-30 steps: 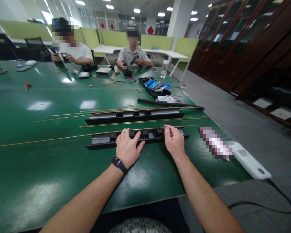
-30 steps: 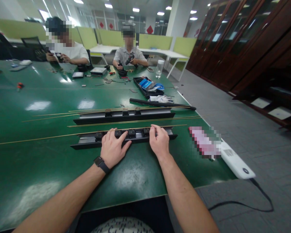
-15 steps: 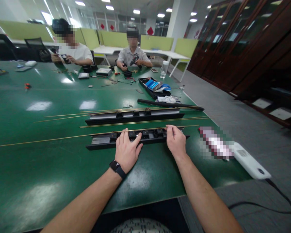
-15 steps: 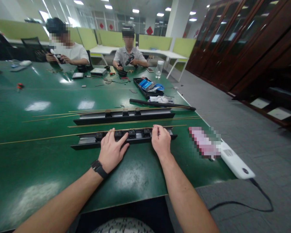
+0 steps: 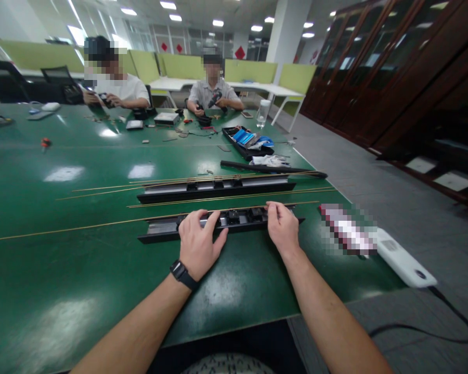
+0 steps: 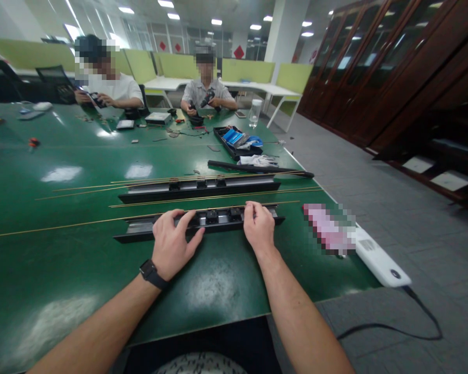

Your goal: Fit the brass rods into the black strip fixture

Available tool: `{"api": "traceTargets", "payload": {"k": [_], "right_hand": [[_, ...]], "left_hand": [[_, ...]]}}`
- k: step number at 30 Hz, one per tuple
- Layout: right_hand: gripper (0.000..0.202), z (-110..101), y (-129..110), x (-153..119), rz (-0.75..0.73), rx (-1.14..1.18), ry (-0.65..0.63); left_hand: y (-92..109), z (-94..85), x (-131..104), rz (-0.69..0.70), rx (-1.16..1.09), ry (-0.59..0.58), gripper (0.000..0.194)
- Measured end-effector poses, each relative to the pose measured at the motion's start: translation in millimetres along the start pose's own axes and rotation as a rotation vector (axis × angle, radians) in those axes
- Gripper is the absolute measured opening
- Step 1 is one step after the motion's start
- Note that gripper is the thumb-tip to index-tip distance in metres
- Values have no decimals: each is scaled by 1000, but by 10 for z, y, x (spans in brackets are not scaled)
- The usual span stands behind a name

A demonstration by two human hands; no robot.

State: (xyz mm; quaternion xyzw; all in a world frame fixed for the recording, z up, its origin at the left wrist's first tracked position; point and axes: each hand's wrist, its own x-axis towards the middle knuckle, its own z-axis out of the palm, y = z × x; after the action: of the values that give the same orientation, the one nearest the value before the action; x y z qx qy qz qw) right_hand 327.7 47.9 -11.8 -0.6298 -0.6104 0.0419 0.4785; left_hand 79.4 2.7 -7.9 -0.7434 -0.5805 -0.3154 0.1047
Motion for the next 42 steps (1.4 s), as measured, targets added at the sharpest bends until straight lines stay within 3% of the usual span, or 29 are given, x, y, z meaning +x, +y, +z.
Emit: {"api": "traceTargets", "payload": {"k": [4, 9, 29, 42], "right_hand": [[43, 8, 10, 1, 0, -23, 4], [42, 7, 15, 8, 17, -43, 17], [30, -20, 40, -8, 38, -100, 105], [35, -24, 61, -48, 0, -78, 97]], "left_hand": [[-109, 68, 89, 0, 36, 23, 56], [-180, 132, 126, 11, 23, -35, 52], [-100, 12, 89, 20, 19, -105, 53], [-81, 95, 34, 44, 49, -87, 64]]}}
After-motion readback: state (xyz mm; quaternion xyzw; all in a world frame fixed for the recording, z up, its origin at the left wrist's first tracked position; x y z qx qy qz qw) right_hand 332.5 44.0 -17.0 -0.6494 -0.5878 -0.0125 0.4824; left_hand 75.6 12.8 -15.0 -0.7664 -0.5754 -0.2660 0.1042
